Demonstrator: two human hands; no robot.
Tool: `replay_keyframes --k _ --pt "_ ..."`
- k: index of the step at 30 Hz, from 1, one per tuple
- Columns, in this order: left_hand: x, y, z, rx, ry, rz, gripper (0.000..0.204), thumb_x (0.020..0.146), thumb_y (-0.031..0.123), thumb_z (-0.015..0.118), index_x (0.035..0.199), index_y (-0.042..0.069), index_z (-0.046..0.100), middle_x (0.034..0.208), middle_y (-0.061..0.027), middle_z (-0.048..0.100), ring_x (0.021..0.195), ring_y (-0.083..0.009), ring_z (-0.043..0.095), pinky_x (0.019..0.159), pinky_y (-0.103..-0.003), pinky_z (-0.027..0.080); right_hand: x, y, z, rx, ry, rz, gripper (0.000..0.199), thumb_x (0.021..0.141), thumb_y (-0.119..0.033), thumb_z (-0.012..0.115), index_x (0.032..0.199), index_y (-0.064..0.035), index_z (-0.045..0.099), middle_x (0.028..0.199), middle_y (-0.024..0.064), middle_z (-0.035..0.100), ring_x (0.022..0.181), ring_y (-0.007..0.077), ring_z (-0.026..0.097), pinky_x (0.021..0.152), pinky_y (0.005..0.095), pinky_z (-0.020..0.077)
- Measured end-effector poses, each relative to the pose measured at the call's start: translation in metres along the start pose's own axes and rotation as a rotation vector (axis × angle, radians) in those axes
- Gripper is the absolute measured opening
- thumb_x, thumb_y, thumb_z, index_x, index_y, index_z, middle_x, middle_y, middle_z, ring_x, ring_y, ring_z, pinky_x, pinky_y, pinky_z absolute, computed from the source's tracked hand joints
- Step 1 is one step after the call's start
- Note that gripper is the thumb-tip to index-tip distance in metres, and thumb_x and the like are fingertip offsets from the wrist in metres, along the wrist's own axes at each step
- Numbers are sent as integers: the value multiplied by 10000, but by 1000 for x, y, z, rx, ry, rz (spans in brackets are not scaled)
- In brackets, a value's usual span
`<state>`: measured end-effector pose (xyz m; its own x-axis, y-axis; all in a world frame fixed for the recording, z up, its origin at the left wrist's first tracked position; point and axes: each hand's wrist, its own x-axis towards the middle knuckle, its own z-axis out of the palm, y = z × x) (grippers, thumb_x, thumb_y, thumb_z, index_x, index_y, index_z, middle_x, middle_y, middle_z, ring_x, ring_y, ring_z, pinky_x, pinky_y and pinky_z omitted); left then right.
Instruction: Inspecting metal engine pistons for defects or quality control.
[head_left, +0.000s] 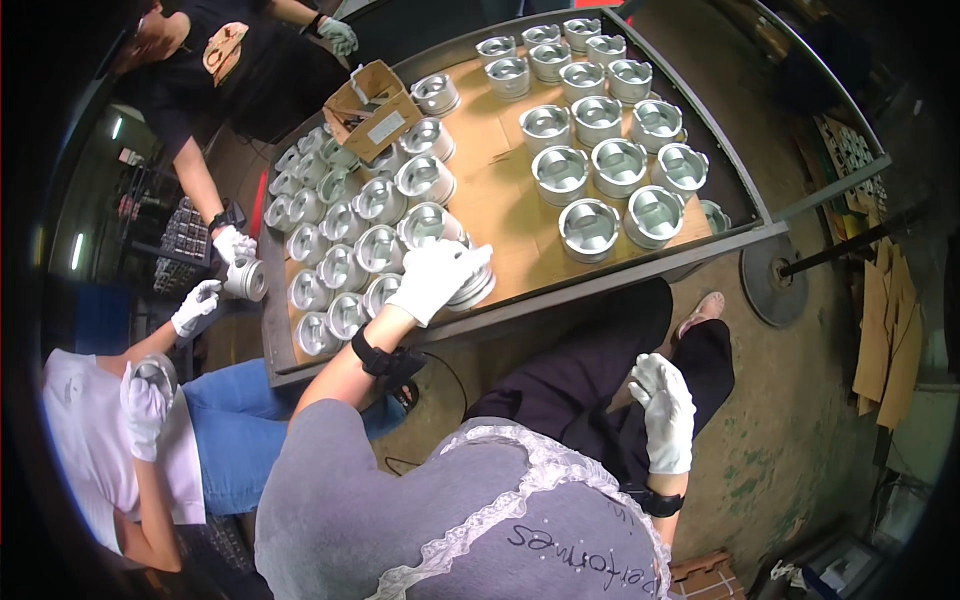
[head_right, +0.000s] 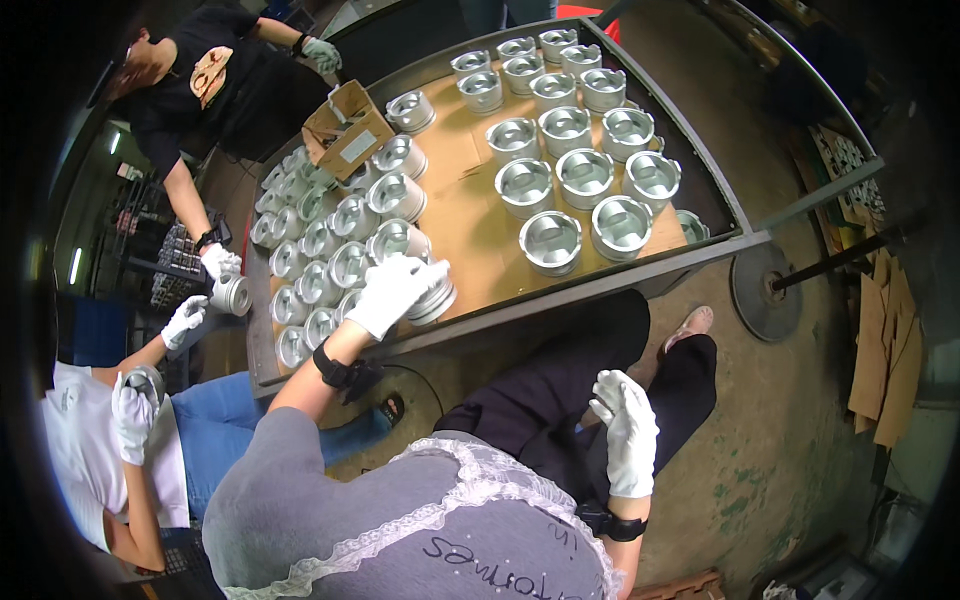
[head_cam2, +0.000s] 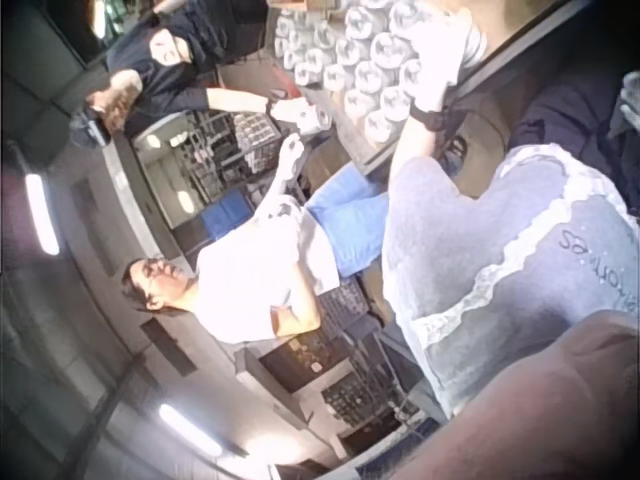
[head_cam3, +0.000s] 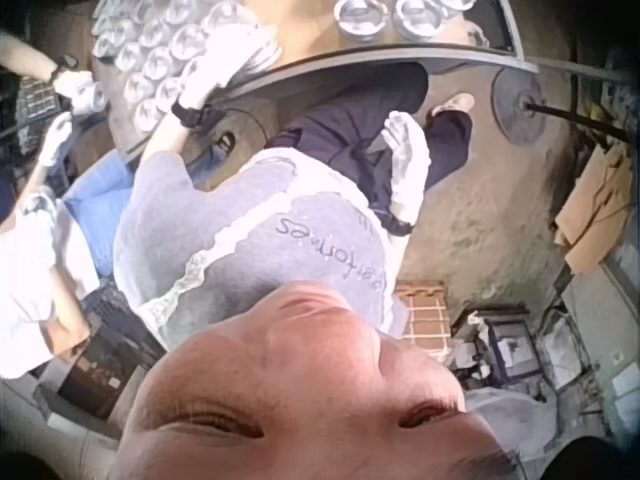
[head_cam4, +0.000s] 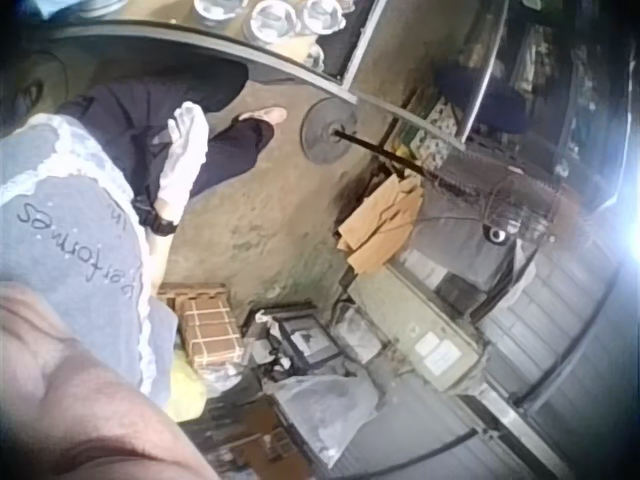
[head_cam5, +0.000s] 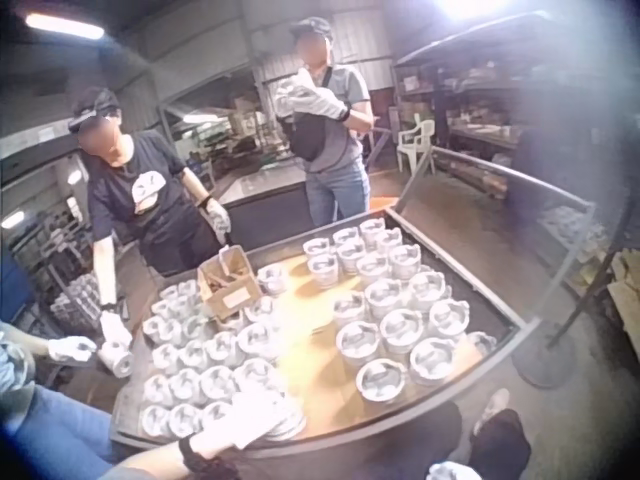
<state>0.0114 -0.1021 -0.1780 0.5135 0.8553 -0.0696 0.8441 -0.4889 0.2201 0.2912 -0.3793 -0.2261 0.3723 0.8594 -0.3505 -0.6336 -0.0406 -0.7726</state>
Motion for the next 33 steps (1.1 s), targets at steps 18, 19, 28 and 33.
replay_keyframes --k 18,19,28,33 --pt "76 168 33 -2189 -703 -54 524 989 481 472 1333 87 504 1304 -88 588 1165 -212 587 1002 -364 487 4 -56 38 -214 -47 -56 362 1013 -267 500 1250 -6 580 1202 115 643 1093 204 610 952 342 474" --pt "76 171 42 -2193 -724 -56 524 989 481 472 1333 87 504 1304 -88 588 1165 -212 587 1002 -364 487 2 -58 39 -208 -45 -54 367 1014 -271 501 1254 -3 575 1199 122 642 1091 207 611 952 346 476" --pt "64 224 51 -2098 -553 -44 392 972 408 553 1091 45 645 949 -55 690 869 -163 651 795 -318 535 -4 -43 33 375 -183 82 569 980 -420 539 1411 -79 388 1342 200 517 1181 306 552 969 430 466" --pt "38 240 19 -905 228 692 269 842 238 682 683 40 592 649 -38 576 573 -193 557 536 -346 425 2 -53 48 747 -234 151 692 952 -565 493 1441 -96 353 1405 186 457 1248 303 497 1010 462 438"
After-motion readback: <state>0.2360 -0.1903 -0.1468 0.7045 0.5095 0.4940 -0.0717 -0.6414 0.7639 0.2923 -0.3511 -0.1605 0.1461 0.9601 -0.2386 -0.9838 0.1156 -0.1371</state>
